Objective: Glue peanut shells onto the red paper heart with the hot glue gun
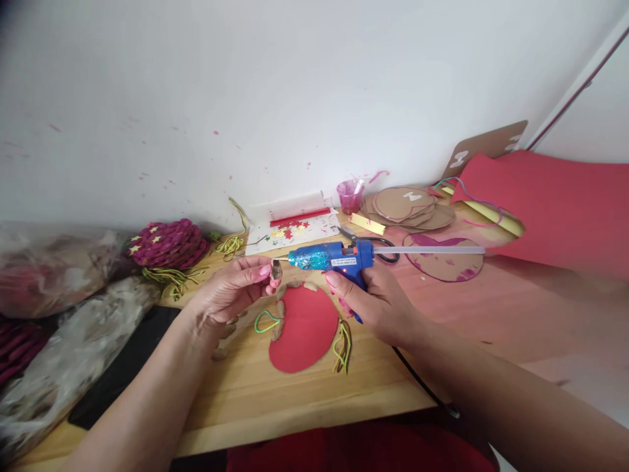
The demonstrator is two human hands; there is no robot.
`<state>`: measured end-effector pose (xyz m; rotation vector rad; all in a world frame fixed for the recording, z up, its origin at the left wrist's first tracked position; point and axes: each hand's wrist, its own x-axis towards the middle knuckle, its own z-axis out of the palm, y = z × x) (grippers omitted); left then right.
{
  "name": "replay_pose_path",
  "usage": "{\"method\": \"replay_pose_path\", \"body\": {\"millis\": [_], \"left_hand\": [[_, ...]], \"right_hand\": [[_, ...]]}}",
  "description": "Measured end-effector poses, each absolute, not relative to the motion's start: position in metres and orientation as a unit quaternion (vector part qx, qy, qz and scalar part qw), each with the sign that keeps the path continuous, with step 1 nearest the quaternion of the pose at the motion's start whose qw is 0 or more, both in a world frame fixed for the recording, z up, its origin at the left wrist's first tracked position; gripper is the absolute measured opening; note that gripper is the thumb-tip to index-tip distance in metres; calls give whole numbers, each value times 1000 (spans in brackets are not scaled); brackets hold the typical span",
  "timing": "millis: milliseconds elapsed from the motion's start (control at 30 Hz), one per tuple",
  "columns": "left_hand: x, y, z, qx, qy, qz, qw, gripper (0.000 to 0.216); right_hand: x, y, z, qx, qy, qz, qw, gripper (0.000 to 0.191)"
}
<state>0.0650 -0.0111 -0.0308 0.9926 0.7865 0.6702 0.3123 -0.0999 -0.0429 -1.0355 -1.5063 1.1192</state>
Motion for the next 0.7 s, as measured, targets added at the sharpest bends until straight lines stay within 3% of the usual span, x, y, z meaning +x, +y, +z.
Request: {"method": "replay_pose_path", "body": {"millis": [700], "left_hand": [[65, -11, -30, 444, 366, 318, 754, 36]], "right_hand": [[314, -99, -45, -433, -607, 463, 480, 44]]}}
